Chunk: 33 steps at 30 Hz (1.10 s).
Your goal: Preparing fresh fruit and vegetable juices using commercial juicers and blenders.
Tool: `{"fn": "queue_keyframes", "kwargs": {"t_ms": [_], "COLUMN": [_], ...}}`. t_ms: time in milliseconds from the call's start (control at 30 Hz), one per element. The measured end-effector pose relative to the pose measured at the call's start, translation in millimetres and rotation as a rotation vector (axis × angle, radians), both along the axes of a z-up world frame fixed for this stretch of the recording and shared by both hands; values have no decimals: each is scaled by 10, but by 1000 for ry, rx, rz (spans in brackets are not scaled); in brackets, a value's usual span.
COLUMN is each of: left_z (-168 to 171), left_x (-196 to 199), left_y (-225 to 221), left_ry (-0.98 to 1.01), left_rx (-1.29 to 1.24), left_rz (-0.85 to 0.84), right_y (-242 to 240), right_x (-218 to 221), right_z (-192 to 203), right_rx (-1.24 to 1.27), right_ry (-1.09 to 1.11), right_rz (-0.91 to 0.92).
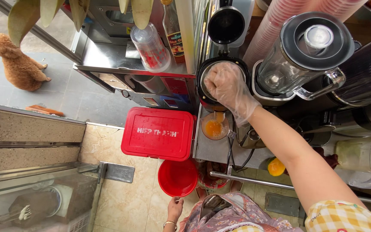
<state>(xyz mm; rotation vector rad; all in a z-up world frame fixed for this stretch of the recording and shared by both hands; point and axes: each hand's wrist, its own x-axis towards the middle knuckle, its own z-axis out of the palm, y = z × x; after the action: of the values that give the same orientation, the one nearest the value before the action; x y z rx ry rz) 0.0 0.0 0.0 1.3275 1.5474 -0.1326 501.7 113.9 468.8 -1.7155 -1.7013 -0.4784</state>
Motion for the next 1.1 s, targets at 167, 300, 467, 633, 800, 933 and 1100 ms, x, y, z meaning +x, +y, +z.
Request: {"fn": "queue_keyframes", "kwargs": {"t_ms": [167, 300, 467, 633, 800, 933, 1100], "left_z": [-91, 94, 1813, 3265, 3479, 3338, 3553], "left_x": [-95, 209, 1632, 2930, 3626, 3877, 4164], "left_y": [-123, 91, 1014, 1683, 1974, 2095, 1928], "left_ry": [49, -7, -345, -724, -729, -502, -131], "left_rx": [3, 240, 684, 896, 993, 1123, 1014], "left_rz": [-37, -59, -119, -244, -337, -488, -519], "right_y": [-42, 53, 33, -91, -34, 41, 5], "right_x": [64, -4, -17, -41, 88, 56, 38], "right_z": [15, 142, 38, 193, 35, -20, -40], "right_rx": [50, -39, -225, 110, 31, 27, 18], "right_ry": [184, 220, 254, 281, 340, 363, 225], "right_rz": [32, -30, -170, 51, 26, -73, -101]}}
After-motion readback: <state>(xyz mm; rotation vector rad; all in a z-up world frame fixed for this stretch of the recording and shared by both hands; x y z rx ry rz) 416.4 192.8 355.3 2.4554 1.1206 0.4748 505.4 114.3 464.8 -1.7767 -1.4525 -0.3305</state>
